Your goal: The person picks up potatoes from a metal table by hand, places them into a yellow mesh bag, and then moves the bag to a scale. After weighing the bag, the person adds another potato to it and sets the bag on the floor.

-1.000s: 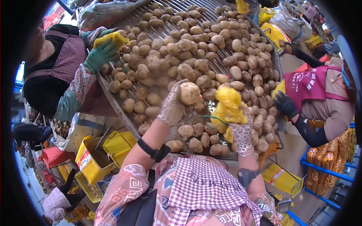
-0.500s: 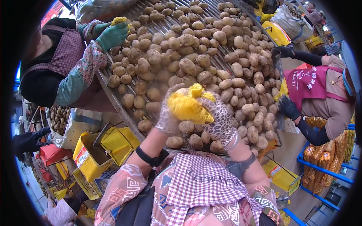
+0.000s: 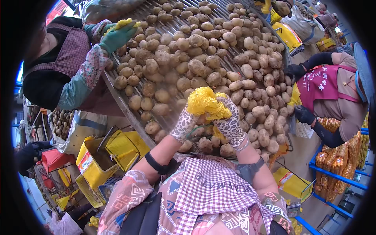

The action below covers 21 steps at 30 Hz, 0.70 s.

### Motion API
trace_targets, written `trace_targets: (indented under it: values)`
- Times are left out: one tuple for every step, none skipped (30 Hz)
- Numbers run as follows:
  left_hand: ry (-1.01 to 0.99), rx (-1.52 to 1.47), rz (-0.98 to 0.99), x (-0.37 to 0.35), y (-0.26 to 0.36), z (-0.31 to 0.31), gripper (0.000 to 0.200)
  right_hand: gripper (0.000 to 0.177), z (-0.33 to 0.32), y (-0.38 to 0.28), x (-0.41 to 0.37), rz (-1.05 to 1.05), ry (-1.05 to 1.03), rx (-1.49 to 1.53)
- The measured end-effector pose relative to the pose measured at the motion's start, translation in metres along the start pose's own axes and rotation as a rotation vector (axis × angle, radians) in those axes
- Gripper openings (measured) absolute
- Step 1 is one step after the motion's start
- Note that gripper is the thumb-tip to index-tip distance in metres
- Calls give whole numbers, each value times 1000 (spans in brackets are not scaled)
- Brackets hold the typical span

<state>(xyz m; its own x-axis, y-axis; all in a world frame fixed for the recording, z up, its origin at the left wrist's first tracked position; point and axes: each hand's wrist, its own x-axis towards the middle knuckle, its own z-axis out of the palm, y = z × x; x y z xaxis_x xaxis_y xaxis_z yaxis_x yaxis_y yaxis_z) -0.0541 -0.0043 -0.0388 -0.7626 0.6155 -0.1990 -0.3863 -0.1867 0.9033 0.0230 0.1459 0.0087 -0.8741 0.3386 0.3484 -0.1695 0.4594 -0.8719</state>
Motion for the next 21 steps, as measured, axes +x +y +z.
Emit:
trace_targets:
  values:
    - [-9,-273,-161,-6,12,3,51,45,0,18,-4,181,-30,200]
    - [-20,-545,-319,-10,20,4,53,45,-5,36,-7,179,-27,203]
    - [-58,-699,-498,-12,20,-4,60,40,-12,52,-9,397,2,187]
    - [-58,-698,-493,-11,24,-12,60,35,-14,53,-6,613,26,167]
    - [-191,-812,-478,-7,27,-19,62,30,-18,51,-5,732,137,237]
    - [-319,-930,-461,-4,27,-23,64,30,-22,52,-8,722,202,267]
    - [-150,-915,-438,0,22,-20,67,30,-20,42,-9,731,187,264]
    - [-147,-917,-440,2,19,-17,67,33,-18,20,-2,479,124,98]
    - [-51,-876,-434,5,18,-14,66,37,-16,-7,8,222,69,-67]
    - [42,-834,-430,7,17,-9,66,41,-13,-30,14,-32,16,-233]
    - [46,-793,-413,8,23,0,70,46,-9,-42,16,-287,-40,-399]
    - [38,-790,-416,12,19,-3,70,58,-3,-45,10,-329,-180,-452]
    - [-273,-954,-357,15,10,-10,70,57,-2,-38,5,-308,-209,-502]
    - [-585,-1107,-285,15,12,-11,69,57,1,-24,-3,-289,-243,-548]
    - [-170,-1119,-391,8,12,-9,64,56,-1,-7,-8,-140,-170,-511]
    - [-162,-1126,-370,9,11,-14,64,55,-6,16,-10,2,-103,-470]
    - [-223,-1145,-372,8,7,-23,60,55,-8,40,-14,343,1,-266]
    - [-289,-1163,-376,8,5,-28,56,53,-13,47,-17,468,102,-252]
    - [-65,-1065,-347,1,19,-15,54,53,-13,38,-14,273,110,-378]
    - [-63,-1066,-351,3,23,-8,54,53,-14,22,-10,84,119,-500]
    - [46,-1094,-372,6,25,-1,52,52,-10,-3,-4,-46,34,-462]
